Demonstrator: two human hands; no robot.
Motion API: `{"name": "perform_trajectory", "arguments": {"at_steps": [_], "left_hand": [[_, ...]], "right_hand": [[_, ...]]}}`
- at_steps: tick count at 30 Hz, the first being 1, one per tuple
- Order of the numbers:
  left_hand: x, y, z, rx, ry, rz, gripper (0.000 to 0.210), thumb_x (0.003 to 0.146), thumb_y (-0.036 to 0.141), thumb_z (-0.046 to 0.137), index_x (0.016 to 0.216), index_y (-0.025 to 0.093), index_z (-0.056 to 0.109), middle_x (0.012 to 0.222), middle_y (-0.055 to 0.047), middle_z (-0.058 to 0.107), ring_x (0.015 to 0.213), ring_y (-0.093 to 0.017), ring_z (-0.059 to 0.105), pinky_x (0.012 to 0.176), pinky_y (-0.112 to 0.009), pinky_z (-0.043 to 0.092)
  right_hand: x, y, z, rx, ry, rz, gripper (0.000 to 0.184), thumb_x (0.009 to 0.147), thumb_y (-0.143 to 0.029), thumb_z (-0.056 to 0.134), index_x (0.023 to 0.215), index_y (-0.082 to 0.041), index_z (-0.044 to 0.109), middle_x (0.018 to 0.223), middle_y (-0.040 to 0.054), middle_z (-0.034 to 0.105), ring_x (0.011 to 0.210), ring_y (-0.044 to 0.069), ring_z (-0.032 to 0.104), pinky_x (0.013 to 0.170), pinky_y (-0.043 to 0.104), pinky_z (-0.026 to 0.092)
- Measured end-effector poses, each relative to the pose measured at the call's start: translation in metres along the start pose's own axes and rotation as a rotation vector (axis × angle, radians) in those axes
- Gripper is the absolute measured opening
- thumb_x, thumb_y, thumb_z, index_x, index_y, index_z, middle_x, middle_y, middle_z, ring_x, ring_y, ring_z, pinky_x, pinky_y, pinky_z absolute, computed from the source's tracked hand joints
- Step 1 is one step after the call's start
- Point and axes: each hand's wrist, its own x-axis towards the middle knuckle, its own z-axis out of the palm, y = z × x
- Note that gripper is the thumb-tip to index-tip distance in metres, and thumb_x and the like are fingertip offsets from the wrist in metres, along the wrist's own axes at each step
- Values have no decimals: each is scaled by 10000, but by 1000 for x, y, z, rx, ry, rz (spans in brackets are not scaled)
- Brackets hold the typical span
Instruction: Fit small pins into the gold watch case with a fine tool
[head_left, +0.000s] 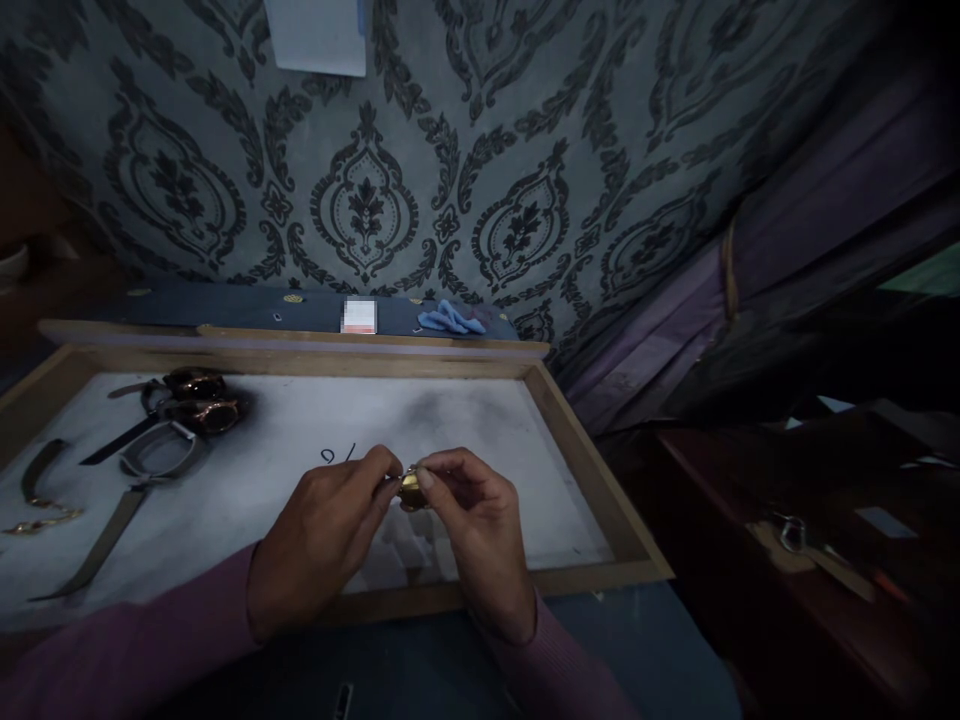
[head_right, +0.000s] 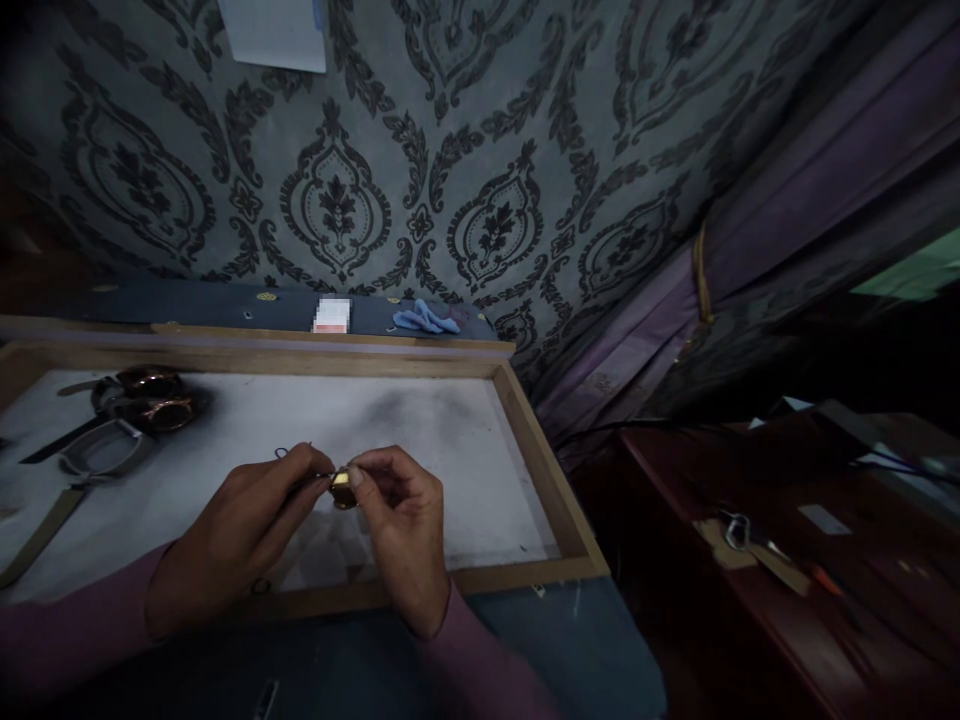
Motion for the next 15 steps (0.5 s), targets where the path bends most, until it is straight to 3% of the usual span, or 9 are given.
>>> {"name": "perform_trajectory", "arguments": {"at_steps": [5,9,12,15], "left_hand": [[-1,0,1,-29,-18,-20,177,981,240,354,875,191,488,687,18,581,581,-129,533,554,-260,372],[1,2,-2,-136,-14,-118,159,977,256,358,893,197,478,666,42,524,560,-111,476,549,-248,348],[6,3,-6,-302,-1,-245,146,960,304,405,897,198,484,689,42,515,603,-111,470,559,-236,352],[13,3,-9,-548,-64,-360,170,917,350,490,880,185,508,726,21,570,680,-125,525,599,-231,387]], "right_hand": [[-1,1,0,8,-6,-8,64,810,-221,690,760,-187,670,658,-27,664,602,103,623,610,214,509],[-1,1,-1,-8,-1,-5,70,814,-228,686,761,-186,668,657,-21,672,599,112,632,617,227,515],[-1,1,-1,-13,-3,5,73,818,-237,683,770,-185,668,649,-17,676,602,122,640,626,237,519],[-1,1,-1,-9,-3,-3,75,818,-240,683,769,-186,666,653,-16,677,607,124,642,618,235,512]]}}
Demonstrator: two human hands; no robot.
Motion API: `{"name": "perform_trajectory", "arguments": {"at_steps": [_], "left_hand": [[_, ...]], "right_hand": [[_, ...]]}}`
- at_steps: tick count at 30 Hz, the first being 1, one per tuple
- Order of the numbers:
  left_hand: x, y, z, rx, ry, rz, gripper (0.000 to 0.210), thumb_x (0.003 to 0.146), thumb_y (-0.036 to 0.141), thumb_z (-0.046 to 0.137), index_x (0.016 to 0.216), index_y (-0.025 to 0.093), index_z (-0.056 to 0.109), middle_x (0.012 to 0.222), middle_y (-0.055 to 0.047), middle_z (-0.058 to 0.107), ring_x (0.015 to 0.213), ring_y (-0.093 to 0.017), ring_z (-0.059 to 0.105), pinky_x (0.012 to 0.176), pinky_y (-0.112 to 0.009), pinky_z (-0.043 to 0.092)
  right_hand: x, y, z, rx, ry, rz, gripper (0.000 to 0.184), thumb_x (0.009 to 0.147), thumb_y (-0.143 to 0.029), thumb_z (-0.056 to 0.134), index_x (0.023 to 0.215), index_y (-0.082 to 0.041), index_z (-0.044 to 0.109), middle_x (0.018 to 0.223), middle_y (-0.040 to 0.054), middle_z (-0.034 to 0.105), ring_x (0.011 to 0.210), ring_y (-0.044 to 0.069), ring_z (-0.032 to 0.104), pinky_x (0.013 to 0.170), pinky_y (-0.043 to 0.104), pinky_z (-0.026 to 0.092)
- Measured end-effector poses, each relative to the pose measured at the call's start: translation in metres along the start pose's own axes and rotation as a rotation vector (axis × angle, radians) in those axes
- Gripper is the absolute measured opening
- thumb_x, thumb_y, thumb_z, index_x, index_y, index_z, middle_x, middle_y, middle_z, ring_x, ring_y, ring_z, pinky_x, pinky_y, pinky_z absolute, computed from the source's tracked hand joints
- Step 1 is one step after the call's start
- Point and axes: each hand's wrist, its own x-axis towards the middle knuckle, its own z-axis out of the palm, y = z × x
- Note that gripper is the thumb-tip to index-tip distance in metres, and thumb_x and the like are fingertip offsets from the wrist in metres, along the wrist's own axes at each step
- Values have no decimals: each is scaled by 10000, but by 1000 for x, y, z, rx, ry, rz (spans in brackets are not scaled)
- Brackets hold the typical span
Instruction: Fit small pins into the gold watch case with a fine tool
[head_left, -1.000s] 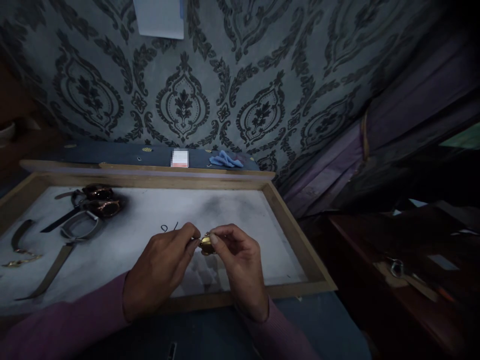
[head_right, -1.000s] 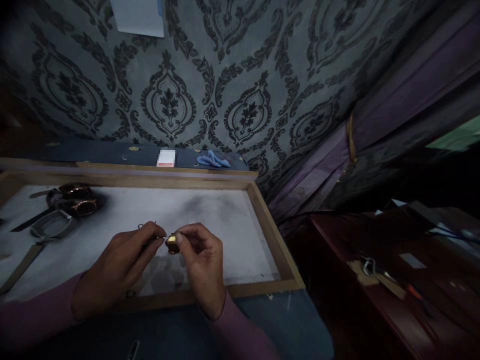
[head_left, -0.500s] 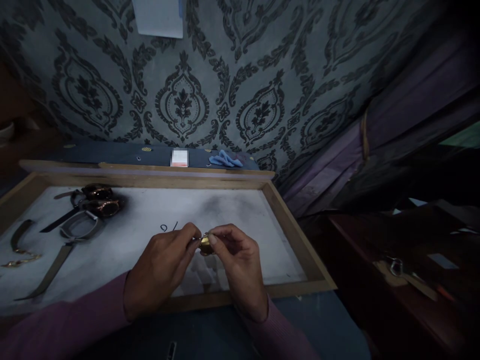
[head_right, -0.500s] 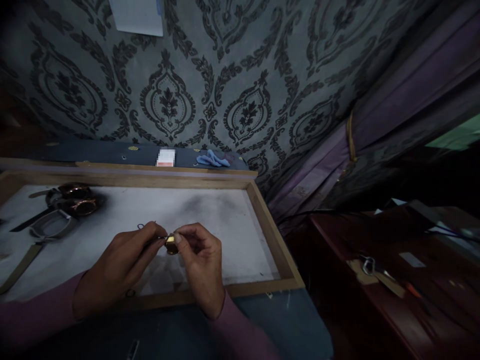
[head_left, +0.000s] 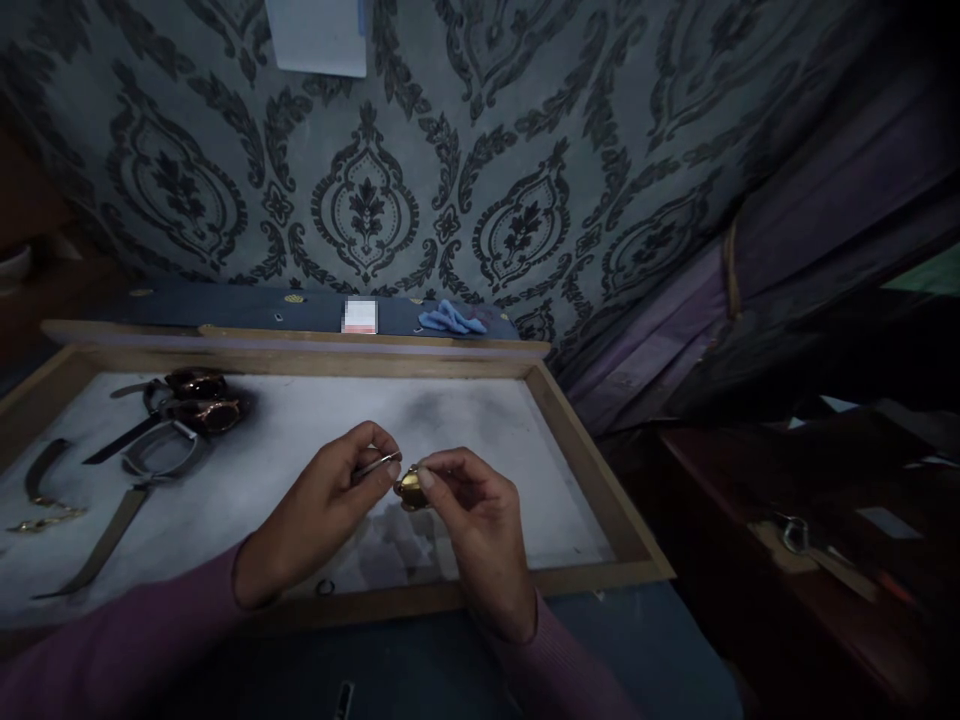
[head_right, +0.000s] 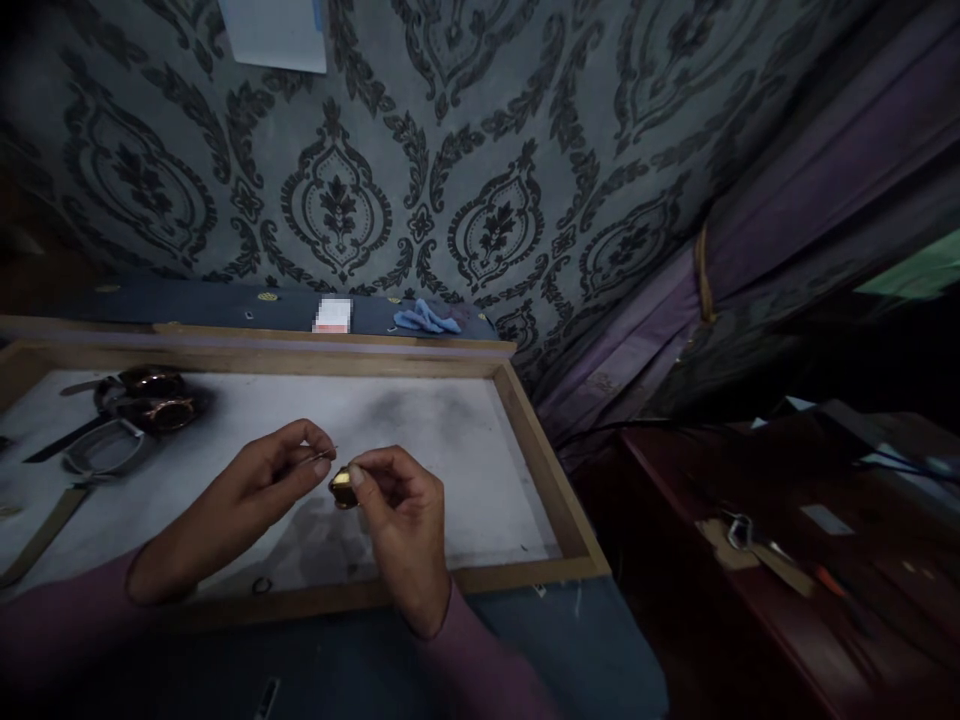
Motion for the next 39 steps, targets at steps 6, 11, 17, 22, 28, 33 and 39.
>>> {"name": "perform_trajectory", "arguments": {"at_steps": [6,11,17,22,28,33,39], "left_hand": [[7,-5,-1,-176,-92,-26,155,870,314,564,844,160,561,765,-5,630,751,-149,591,698,-256,447],[2,-2,-5,122,-43,38,231,933,337,457,836,170,584,757,1,593,718,-148,540,647,-254,410],[-8,1,-6,351,-74,144,222,970,273,376,866,192,555,719,25,554,651,-128,505,614,-250,361],[-11,-4,-6,473,-61,213,220,980,235,337,851,201,511,638,49,500,582,-117,491,586,-243,332],[-11,-10,-6,611,-39,274,226,981,227,322,850,194,504,617,46,504,529,-113,496,542,-238,316],[-9,-10,-4,675,-12,336,238,985,224,312,858,191,510,654,25,552,568,-128,537,555,-247,335],[-2,-1,-10,467,-84,192,221,967,282,409,848,183,568,706,22,625,636,-123,571,598,-228,393]], "right_hand": [[0,1,0,-20,-3,-1,85,811,-243,688,754,-183,666,643,-17,670,616,124,640,603,226,506],[0,1,1,-13,8,11,83,806,-259,695,776,-186,669,658,-12,680,623,136,655,626,252,525],[-1,-3,2,-12,18,21,90,811,-265,690,769,-190,662,672,-6,694,619,142,654,636,267,526],[-1,-2,2,-11,5,17,88,813,-259,688,771,-188,660,671,-6,693,616,140,649,632,264,526],[0,0,2,-13,-2,9,90,821,-254,683,764,-187,662,662,-10,686,609,132,645,632,255,524],[-1,-2,2,-15,4,25,88,806,-260,696,764,-188,668,664,-11,680,619,132,640,632,254,524],[-1,-2,2,-13,-12,43,109,787,-277,712,748,-184,669,649,-6,670,614,139,634,608,259,526]]}}
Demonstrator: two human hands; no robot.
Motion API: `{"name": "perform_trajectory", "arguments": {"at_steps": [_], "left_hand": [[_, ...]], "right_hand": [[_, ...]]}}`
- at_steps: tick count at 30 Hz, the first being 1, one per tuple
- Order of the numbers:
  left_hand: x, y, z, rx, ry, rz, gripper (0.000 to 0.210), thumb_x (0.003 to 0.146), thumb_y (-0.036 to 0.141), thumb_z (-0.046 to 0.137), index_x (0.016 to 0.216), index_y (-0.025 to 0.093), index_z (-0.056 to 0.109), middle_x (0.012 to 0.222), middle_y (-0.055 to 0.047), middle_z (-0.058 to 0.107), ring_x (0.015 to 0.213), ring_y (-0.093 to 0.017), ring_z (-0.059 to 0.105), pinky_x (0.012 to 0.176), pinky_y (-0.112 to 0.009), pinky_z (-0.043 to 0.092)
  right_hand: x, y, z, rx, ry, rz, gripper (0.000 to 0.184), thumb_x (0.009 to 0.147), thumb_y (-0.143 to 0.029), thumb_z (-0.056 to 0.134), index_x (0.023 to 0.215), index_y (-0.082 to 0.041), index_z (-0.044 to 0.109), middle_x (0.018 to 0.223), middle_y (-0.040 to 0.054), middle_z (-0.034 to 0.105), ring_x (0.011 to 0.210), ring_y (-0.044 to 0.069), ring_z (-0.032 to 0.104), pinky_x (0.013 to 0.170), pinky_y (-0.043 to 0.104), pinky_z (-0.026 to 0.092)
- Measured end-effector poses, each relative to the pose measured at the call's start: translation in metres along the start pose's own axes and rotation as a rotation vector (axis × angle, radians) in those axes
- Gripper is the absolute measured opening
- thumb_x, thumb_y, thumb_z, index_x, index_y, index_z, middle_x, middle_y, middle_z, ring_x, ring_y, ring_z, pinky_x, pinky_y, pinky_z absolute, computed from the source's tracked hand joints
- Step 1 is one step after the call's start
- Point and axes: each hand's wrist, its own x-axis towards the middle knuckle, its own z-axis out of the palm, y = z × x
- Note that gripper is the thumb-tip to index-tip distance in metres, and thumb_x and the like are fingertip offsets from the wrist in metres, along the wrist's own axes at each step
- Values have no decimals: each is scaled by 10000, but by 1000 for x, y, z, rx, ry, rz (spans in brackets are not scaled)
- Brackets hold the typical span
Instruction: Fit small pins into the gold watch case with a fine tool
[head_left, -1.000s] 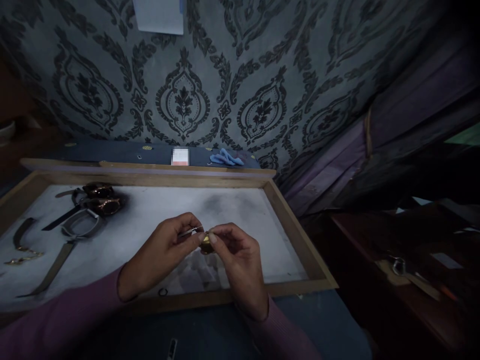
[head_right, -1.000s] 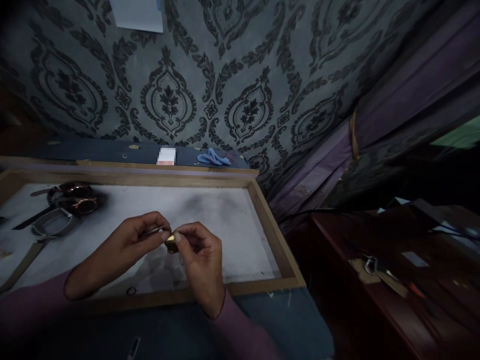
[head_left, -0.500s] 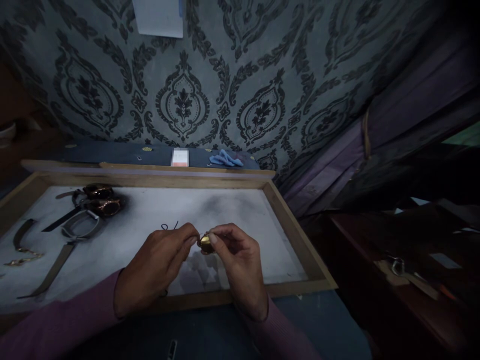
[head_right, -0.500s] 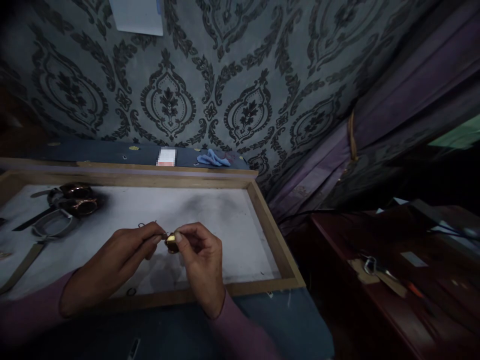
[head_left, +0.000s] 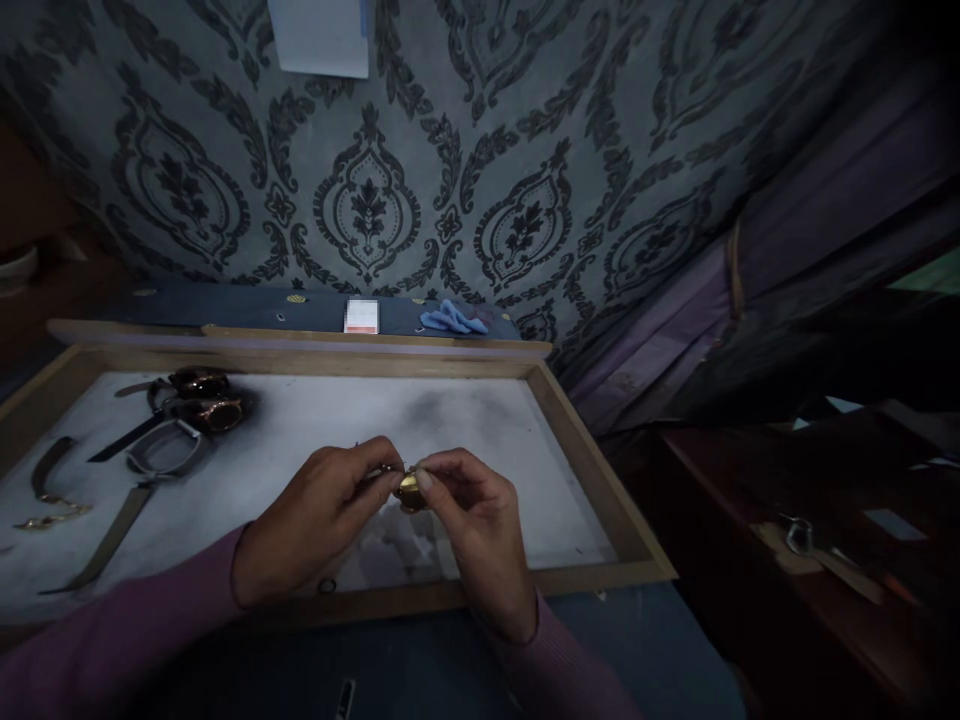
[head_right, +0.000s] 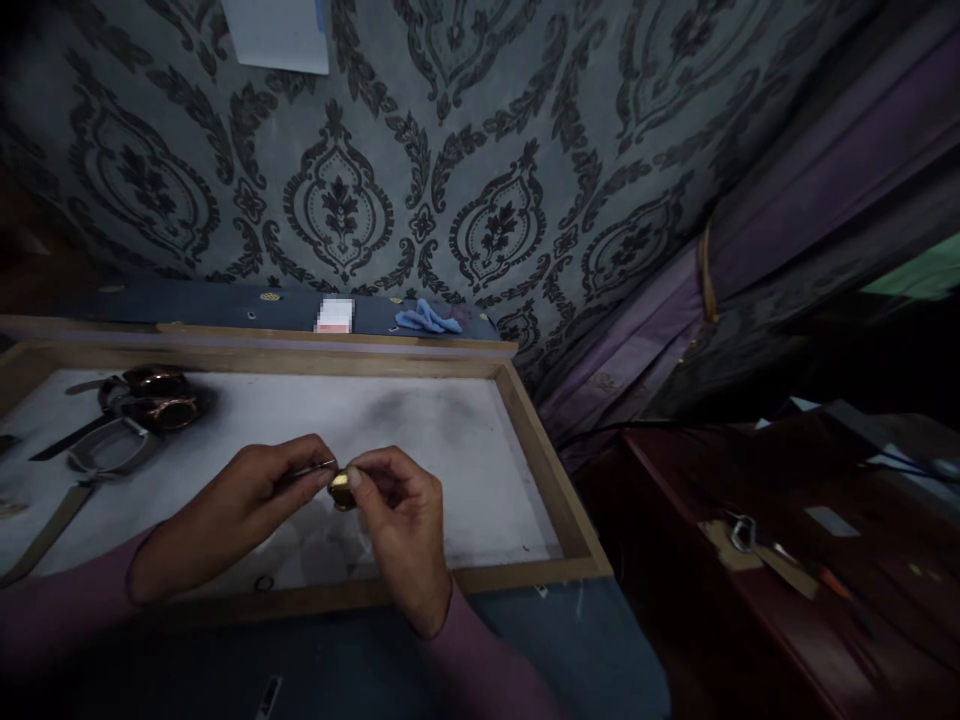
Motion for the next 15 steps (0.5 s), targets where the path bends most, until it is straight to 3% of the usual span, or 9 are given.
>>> {"name": "perform_trajectory", "arguments": {"at_steps": [8,15], "left_hand": [[6,-5,-10,-104,-65,4,212,928,233,489,809,164,651,725,19,671,659,-114,592,607,-198,406],[9,-3,-19,141,-145,109,223,930,216,506,776,164,659,635,32,634,569,-96,569,566,-197,344]], "right_hand": [[1,1,0,-5,-36,35,130,781,-300,720,742,-184,675,639,-5,681,599,147,656,606,267,543],[2,0,0,-61,-78,36,142,772,-308,723,726,-180,685,622,1,680,592,143,646,592,257,543]]}}
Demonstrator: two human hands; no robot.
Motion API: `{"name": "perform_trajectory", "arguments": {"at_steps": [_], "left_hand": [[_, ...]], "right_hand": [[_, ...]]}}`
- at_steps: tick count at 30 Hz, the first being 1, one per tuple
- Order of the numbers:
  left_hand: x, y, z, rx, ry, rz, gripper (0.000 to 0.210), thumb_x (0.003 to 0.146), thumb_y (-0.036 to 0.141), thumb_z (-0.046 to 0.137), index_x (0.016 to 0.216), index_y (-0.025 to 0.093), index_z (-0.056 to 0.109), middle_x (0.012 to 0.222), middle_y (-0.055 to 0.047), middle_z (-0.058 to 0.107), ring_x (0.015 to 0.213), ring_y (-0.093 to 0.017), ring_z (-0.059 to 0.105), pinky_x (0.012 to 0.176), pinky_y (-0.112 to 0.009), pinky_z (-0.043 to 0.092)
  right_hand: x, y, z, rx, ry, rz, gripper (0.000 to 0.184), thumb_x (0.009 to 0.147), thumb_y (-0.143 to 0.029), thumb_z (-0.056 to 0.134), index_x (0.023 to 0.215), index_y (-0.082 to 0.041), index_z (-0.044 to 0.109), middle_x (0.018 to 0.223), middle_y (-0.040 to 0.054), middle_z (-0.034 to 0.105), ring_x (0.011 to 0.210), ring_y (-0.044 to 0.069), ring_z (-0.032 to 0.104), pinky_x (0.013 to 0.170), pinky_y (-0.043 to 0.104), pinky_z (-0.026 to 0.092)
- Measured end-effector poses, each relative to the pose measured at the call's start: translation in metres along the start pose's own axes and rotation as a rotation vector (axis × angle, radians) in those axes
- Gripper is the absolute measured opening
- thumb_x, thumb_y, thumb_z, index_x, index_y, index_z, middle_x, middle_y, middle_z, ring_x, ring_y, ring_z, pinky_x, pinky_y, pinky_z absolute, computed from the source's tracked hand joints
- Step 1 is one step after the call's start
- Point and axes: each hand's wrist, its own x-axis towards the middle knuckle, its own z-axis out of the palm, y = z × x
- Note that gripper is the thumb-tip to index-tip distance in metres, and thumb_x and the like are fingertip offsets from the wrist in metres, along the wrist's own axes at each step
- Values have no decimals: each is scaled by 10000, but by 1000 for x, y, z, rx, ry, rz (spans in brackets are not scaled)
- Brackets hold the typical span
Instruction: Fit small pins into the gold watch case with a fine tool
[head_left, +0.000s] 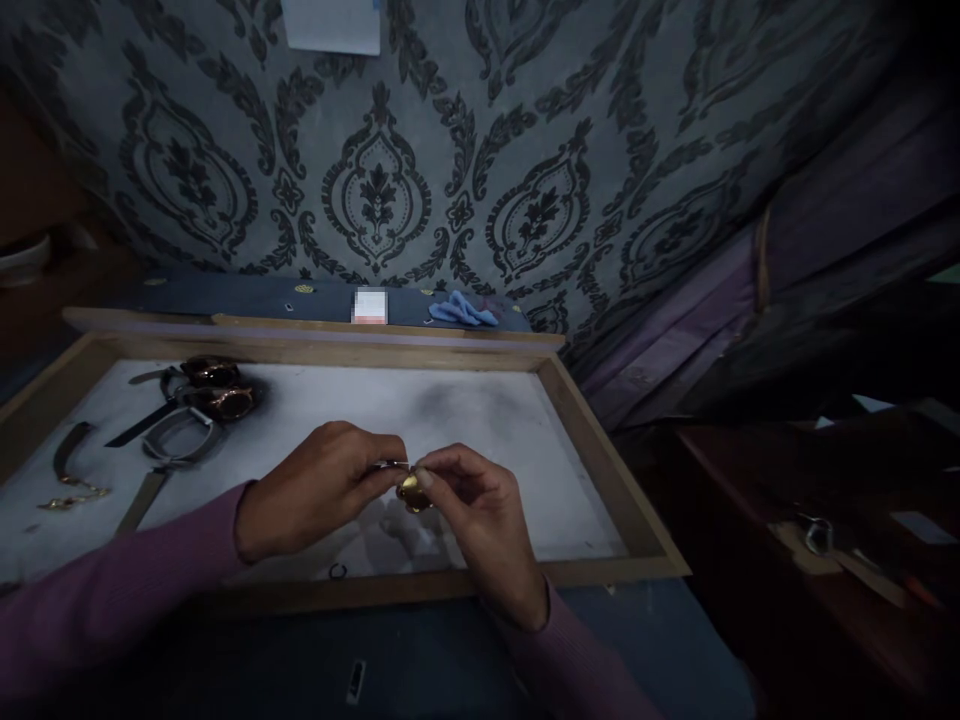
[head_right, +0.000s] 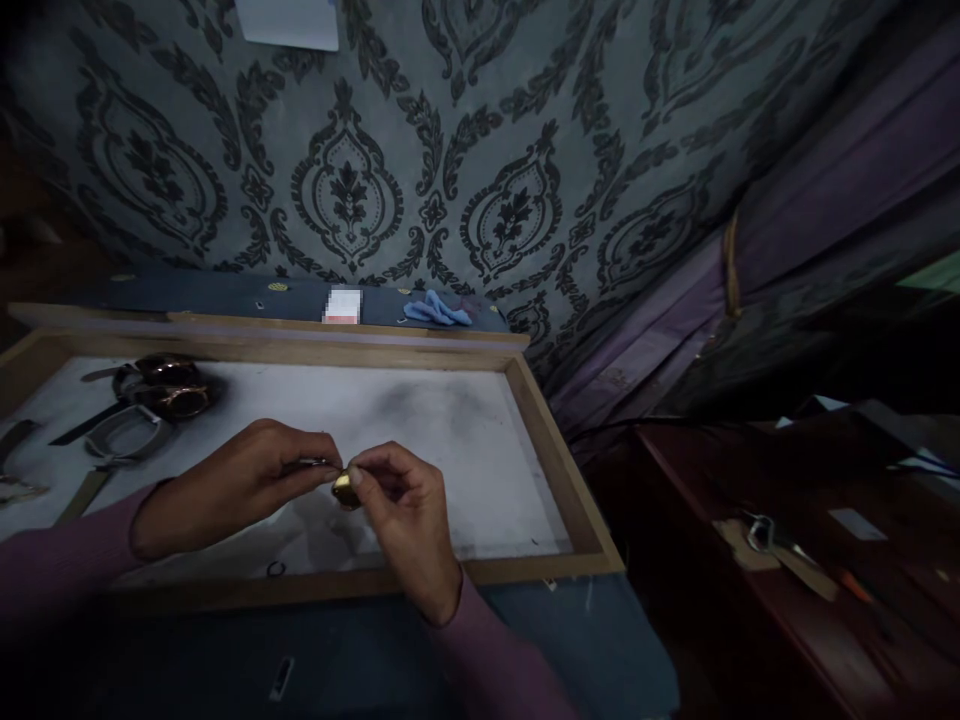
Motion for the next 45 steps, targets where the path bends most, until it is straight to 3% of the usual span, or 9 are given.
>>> {"name": "perform_trajectory", "arguments": {"at_steps": [6,16,25,36,45], "left_hand": [[0,3,-8,240,-69,68,260,944,228,478,750,175,643,642,1,660,577,-136,602,552,-229,323],[3,7,-10,185,-118,24,235,901,177,525,689,163,625,540,38,560,484,-97,505,510,-207,293],[1,9,-10,340,-174,41,195,892,177,552,723,163,645,571,9,607,518,-133,544,525,-241,277],[0,8,-9,281,-197,19,212,892,182,551,710,144,650,538,14,585,526,-119,539,538,-222,290],[-2,8,-5,103,-206,-56,243,879,147,531,656,113,621,488,55,454,455,-66,417,493,-188,260]], "right_hand": [[-1,0,1,-15,-25,38,140,765,-303,727,715,-179,689,631,4,679,574,141,641,581,260,548],[0,4,0,-20,-56,48,127,763,-294,721,715,-181,687,627,-1,670,570,130,630,566,251,529],[0,6,0,-13,-108,74,133,759,-300,729,718,-182,683,610,-6,662,558,129,620,555,251,511],[0,6,-1,-44,-159,114,131,755,-281,727,725,-164,677,621,-3,661,573,116,618,561,224,506],[3,11,-3,-63,-206,116,86,761,-241,697,737,-166,662,639,-3,651,586,121,611,566,241,480]]}}
